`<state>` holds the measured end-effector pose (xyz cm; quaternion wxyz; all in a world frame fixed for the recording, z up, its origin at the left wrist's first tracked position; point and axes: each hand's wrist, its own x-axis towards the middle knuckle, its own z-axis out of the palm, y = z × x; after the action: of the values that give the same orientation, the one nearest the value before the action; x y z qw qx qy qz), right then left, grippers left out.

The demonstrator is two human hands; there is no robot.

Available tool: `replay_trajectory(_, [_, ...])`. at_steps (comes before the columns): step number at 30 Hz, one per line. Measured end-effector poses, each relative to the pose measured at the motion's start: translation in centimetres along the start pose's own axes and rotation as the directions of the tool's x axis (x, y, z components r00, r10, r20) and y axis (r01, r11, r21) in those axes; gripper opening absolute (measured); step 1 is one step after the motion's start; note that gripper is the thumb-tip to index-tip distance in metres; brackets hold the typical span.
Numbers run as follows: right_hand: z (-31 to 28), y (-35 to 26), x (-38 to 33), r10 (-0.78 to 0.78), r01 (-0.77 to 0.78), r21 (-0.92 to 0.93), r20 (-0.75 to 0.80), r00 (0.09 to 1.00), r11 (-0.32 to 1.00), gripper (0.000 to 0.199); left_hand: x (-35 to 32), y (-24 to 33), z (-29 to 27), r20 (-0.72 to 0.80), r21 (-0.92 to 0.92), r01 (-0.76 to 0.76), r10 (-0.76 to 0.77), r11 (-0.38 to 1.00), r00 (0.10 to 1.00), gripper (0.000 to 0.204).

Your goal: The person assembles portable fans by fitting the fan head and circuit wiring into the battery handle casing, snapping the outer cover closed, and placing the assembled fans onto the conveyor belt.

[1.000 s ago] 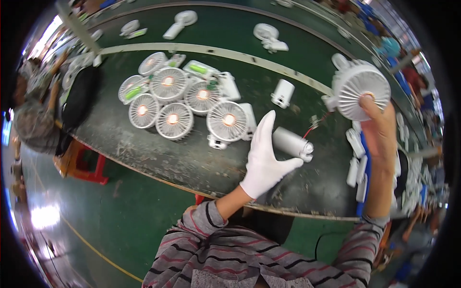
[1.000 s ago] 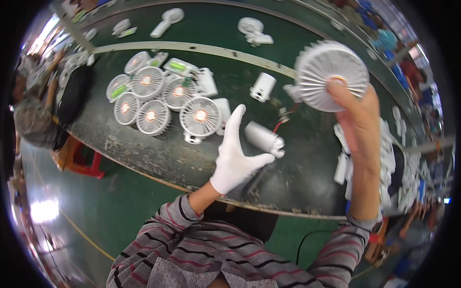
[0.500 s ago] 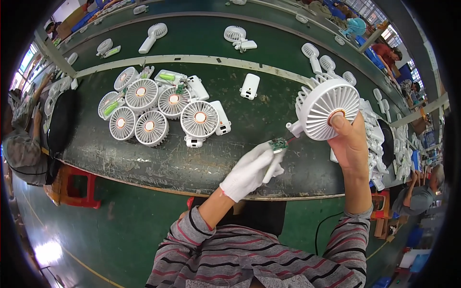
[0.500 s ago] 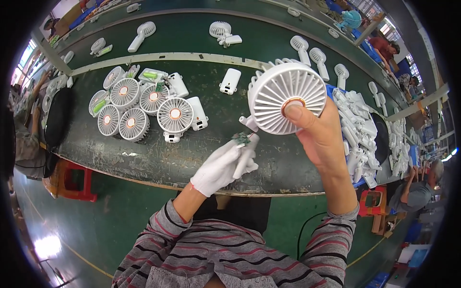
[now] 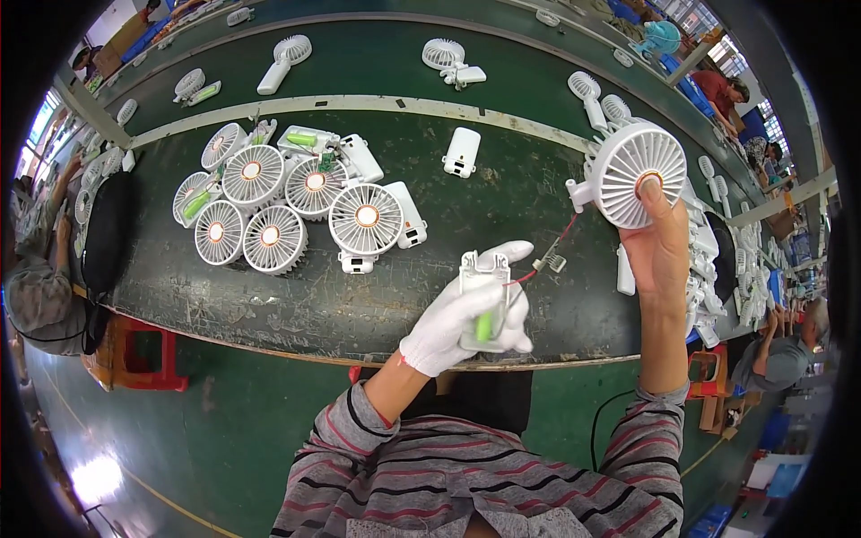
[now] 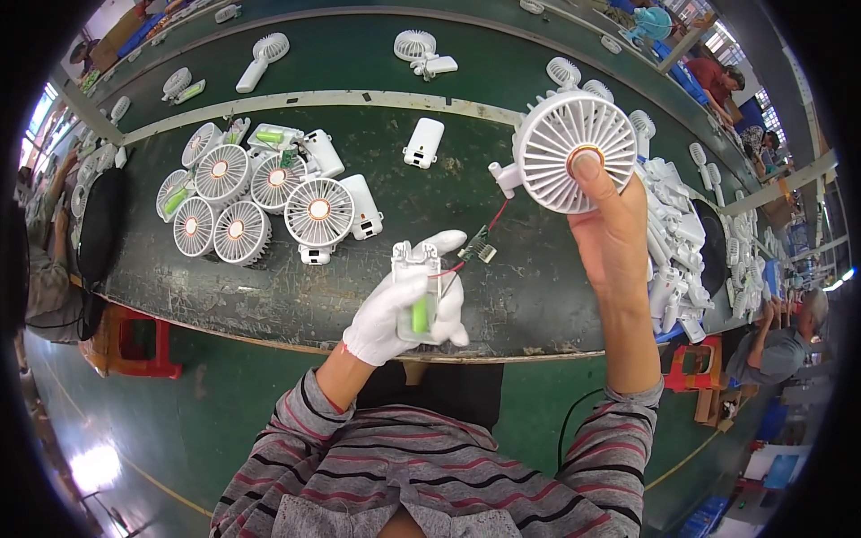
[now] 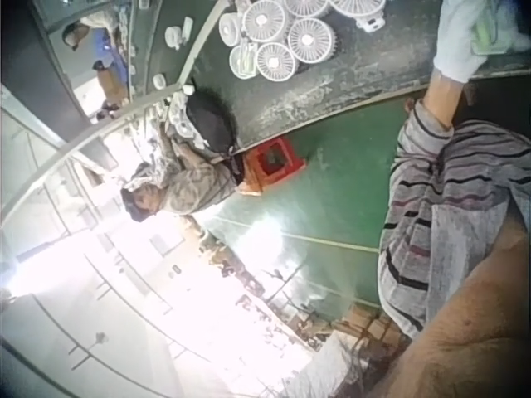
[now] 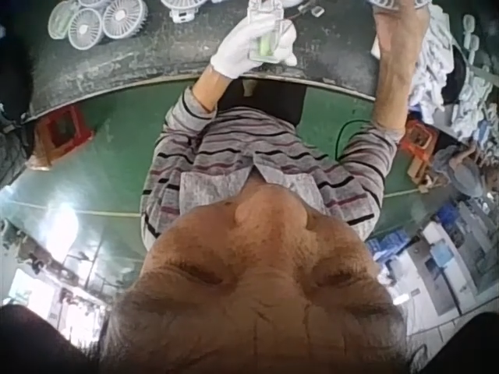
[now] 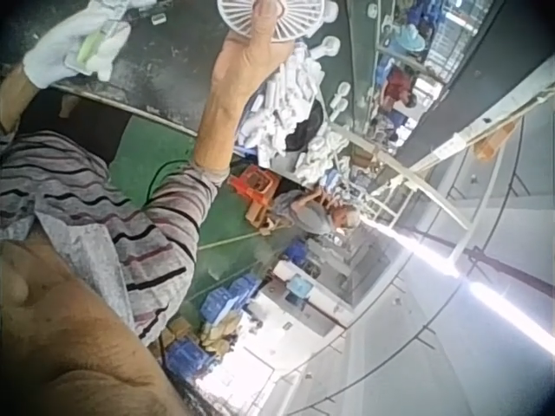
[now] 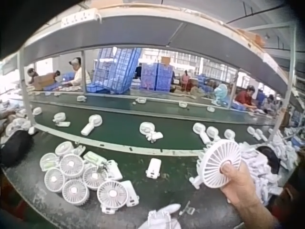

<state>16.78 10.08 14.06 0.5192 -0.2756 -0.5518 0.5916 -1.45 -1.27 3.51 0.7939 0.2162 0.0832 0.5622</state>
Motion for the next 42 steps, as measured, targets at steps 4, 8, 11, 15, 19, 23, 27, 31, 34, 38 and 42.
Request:
replay_trajectory(4, [0.4, 0.4, -1.9, -0.047, 0.047, -0.012, -0.004, 0.999, 0.999, 0.038, 0.6, -0.3, -1.2, -0.3, 0.352, 0.055, 0.057, 0.935, 0.952, 0.045])
replay_trajectory(8, [1.7, 0.9, -5.0, 0.02, 0.019, -0.32, 0.119, 0.993, 0.947, 0.086, 2.3, -1.0, -2.1, -0.53, 0.381, 0.087, 0.14, 0.921, 0.836, 0.022])
replay_trajectory(11, [2.7, 0.3, -5.1, 0.111, 0.015, -0.399, 0.292, 0.95, 0.917, 0.084, 2.3, -1.3, -2.3, -0.489, 0.244, 0.104, 0.03, 0.964, 0.872, 0.013])
replay_trajectory(15, [2.4, 2.4, -3.2, 0.168, -0.167, -0.16, -0.005, 0.986, 0.973, 0.049, 1.0, -1.0, -1.3, -0.333, 0.057, 0.19, -0.161, 0.98, 0.929, 0.033])
replay_trajectory(19, [1.5, 4.6, -2.3, 0.289, -0.284, -0.216, -0.006, 0.957, 0.934, 0.042, 0.5, -0.4, 0.5, -0.278, -0.004, 0.258, -0.249, 0.966, 0.928, 0.029])
replay_trajectory(23, [2.0, 5.6, -2.1, 0.356, -0.344, -0.191, 0.032, 0.934, 0.919, 0.044, 0.0, -0.5, 0.8, -0.264, 0.101, 0.266, -0.232, 0.959, 0.936, 0.03])
replay_trajectory(27, [1.4, 6.4, -1.4, 0.417, -0.396, -0.218, 0.058, 0.907, 0.892, 0.048, 0.0, -0.9, 2.0, -0.311, 0.154, 0.177, -0.122, 0.972, 0.943, 0.028])
replay_trajectory(31, [1.0, 6.7, -0.7, 0.421, -0.382, -0.254, 0.122, 0.899, 0.888, 0.049, -0.3, -0.6, 1.6, -0.308, 0.26, 0.14, -0.055, 0.955, 0.95, 0.023])
replay_trajectory(34, [1.1, 6.7, -0.7, 0.443, -0.397, -0.276, 0.13, 0.887, 0.876, 0.046, -0.3, -1.1, 1.0, -0.288, 0.188, 0.084, -0.027, 0.979, 0.957, 0.035])
replay_trajectory(38, [1.0, 7.6, -0.7, 0.468, -0.391, -0.412, 0.101, 0.878, 0.823, 0.043, 0.8, -0.9, 0.6, -0.403, 0.311, 0.187, -0.049, 0.932, 0.914, 0.031])
replay_trajectory(42, [0.4, 9.0, -1.7, 0.144, -0.076, -0.502, 0.096, 0.985, 0.861, 0.051, 1.0, -0.9, -1.0, -0.487, 0.222, 0.214, -0.082, 0.951, 0.87, 0.031])
